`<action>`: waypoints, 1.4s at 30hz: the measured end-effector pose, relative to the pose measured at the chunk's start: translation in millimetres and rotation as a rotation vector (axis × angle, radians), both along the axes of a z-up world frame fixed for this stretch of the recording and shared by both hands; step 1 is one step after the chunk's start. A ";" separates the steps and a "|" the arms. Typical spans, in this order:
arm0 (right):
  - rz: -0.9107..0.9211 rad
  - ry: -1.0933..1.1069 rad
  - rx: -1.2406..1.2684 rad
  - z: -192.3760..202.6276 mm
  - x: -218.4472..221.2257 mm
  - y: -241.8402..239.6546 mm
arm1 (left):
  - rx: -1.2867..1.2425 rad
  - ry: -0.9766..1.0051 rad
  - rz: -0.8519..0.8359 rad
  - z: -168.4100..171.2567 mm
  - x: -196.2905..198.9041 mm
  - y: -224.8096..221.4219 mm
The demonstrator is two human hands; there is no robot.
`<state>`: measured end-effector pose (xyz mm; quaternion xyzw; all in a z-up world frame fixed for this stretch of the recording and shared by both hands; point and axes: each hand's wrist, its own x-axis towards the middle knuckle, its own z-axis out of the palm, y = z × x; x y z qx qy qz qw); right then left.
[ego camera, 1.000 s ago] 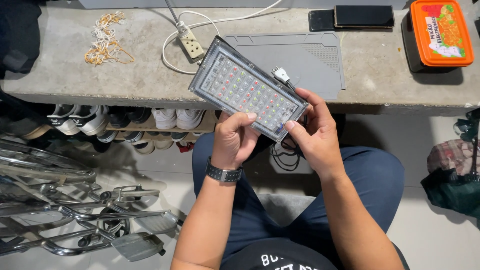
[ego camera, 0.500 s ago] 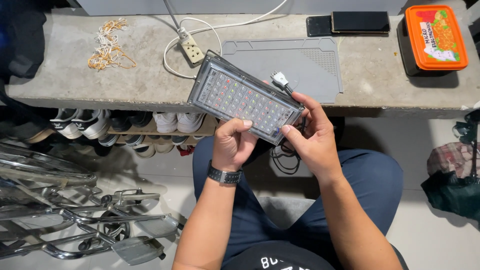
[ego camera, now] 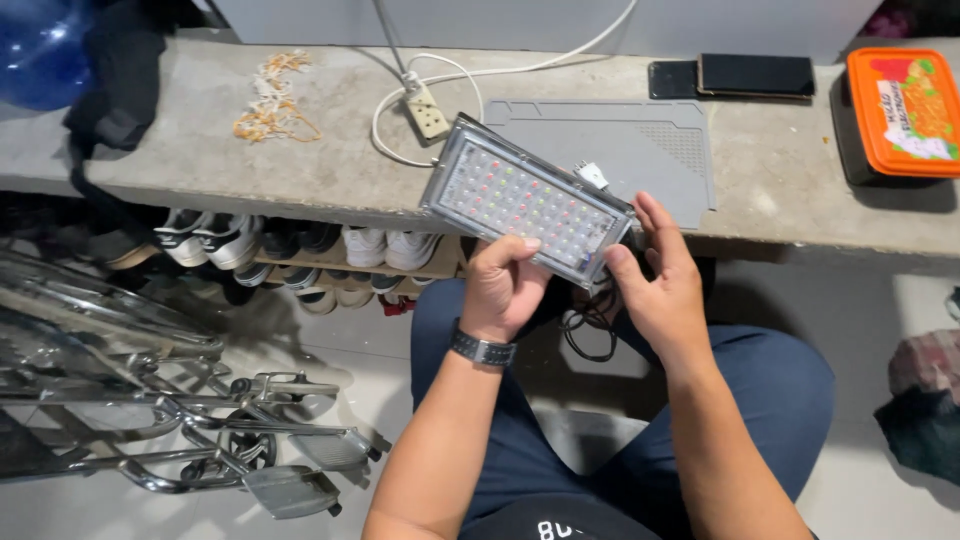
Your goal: Testing a LED floodlight by connecting it to power and then selecting tools from a repair kit
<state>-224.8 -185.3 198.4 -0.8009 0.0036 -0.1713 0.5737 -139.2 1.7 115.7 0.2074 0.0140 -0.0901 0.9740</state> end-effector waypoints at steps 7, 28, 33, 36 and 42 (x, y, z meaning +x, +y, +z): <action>0.142 -0.129 0.301 -12.0 0.7 0.7 | 0.016 -0.005 0.046 -139.1 49.0 -28.2; 0.340 0.314 0.996 0.4 38.4 -33.1 | 0.516 -0.128 -0.169 138.6 -3.1 -13.7; 0.287 0.444 1.380 26.7 36.8 -38.8 | 0.535 -0.350 -0.334 142.3 24.5 -17.4; 0.362 0.399 1.560 5.1 45.5 -61.8 | 0.589 -0.416 -0.384 90.2 47.0 -33.1; 0.421 0.389 1.785 -0.5 51.9 -89.9 | 0.727 -0.485 -0.425 89.3 -15.1 -38.5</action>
